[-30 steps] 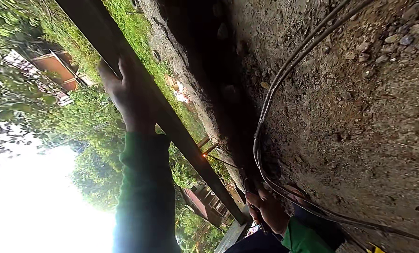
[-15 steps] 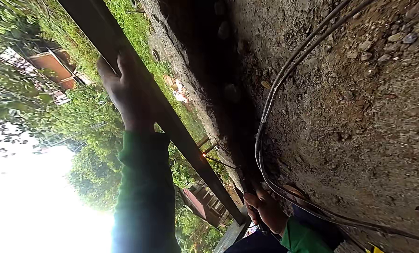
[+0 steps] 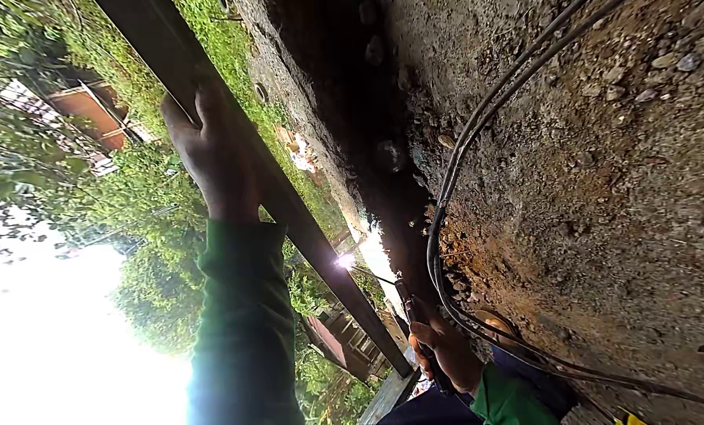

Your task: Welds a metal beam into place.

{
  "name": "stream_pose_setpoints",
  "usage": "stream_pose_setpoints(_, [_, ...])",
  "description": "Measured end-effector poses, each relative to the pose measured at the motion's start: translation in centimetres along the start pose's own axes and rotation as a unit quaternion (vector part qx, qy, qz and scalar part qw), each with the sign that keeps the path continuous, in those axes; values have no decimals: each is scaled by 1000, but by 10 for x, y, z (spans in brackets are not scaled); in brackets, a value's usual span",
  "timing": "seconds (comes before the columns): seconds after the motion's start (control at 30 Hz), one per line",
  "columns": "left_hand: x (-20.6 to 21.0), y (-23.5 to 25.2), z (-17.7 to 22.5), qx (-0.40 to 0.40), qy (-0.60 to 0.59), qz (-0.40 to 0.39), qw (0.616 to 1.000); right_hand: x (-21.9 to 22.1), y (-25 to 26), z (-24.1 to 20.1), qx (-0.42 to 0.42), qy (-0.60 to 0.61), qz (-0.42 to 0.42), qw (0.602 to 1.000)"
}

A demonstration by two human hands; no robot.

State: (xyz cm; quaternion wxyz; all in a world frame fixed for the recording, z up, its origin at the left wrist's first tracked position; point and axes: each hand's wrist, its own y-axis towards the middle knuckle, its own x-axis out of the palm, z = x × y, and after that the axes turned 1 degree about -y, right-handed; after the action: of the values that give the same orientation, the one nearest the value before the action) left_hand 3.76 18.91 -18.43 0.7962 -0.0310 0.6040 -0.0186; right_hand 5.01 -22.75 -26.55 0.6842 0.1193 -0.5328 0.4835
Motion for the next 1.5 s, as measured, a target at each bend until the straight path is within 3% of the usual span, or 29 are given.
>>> stream_pose_setpoints(0.3, [-1, 0, 1, 0, 24, -4, 1000, -5, -1, -2, -35, 13, 67, 997])
stream_pose_setpoints(0.4, [0, 0, 2, 0, 39, 6, 999, -3, 0, -7, -40, 10, 41, 998])
stream_pose_setpoints(0.77, [-1, 1, -1, 2, 18, 2, 1000, 9, -4, -27, -56, -149, 51, 986])
stream_pose_setpoints(1.13, [0, 2, -2, 3, 3, -3, 1000, 8, -6, -38, -68, -223, 51, 971])
stream_pose_setpoints(1.5, [1, 2, -2, -4, -11, 4, 1000, 14, -13, -56, -110, -411, 90, 901])
